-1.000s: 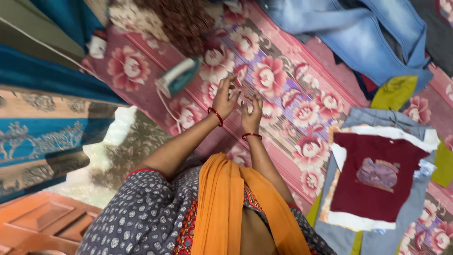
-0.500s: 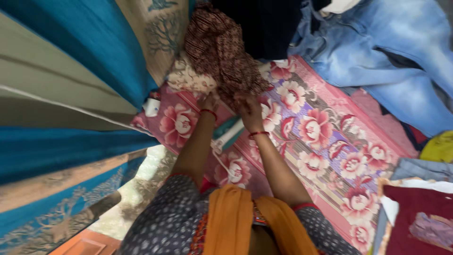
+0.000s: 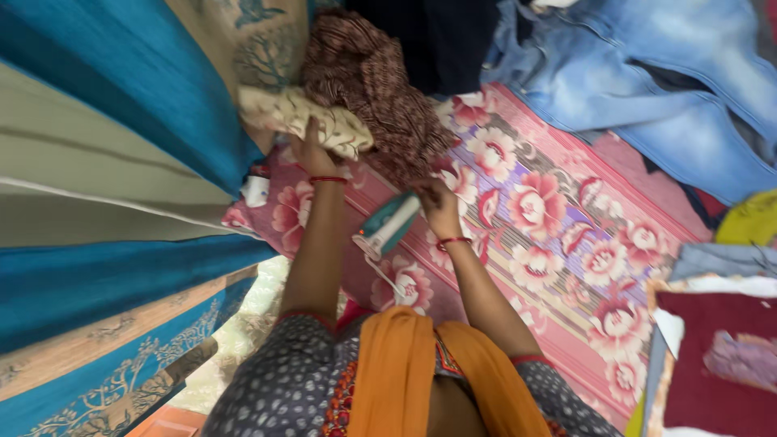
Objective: The person irons a maroon t-shirt, a floral patterned cloth, and a pair of dark blue shorts on a bed. They use a handheld electric iron to smooth each item, flipping the t-shirt over to iron the other side before moving to the next item.
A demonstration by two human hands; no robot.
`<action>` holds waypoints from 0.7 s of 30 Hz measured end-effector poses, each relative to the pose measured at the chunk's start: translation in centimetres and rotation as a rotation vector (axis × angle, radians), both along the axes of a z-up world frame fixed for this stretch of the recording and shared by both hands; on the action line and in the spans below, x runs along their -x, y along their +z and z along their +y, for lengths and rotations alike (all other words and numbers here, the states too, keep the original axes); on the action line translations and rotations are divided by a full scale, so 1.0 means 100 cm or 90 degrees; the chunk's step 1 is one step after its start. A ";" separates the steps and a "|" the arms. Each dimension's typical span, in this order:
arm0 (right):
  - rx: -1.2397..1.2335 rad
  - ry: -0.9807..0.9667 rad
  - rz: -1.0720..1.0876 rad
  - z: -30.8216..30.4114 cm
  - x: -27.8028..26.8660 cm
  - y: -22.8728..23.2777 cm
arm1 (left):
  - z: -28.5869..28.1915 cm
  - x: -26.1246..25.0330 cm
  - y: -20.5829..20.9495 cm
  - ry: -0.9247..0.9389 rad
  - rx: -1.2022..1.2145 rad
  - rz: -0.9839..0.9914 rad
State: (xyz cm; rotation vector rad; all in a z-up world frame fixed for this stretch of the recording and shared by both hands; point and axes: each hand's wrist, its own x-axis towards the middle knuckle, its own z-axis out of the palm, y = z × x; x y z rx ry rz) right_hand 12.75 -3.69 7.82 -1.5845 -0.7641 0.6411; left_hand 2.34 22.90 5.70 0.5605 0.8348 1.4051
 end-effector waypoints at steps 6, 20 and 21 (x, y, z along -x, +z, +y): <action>-0.167 -0.024 0.241 -0.038 0.001 0.079 | -0.141 -0.003 0.117 -0.374 -0.408 0.298; -0.484 -0.025 0.607 -0.313 -0.036 0.045 | -0.400 -0.017 0.219 -0.662 -0.929 0.557; -0.486 -0.039 0.603 -0.326 -0.038 0.042 | -0.412 -0.016 0.223 -0.562 -1.025 0.547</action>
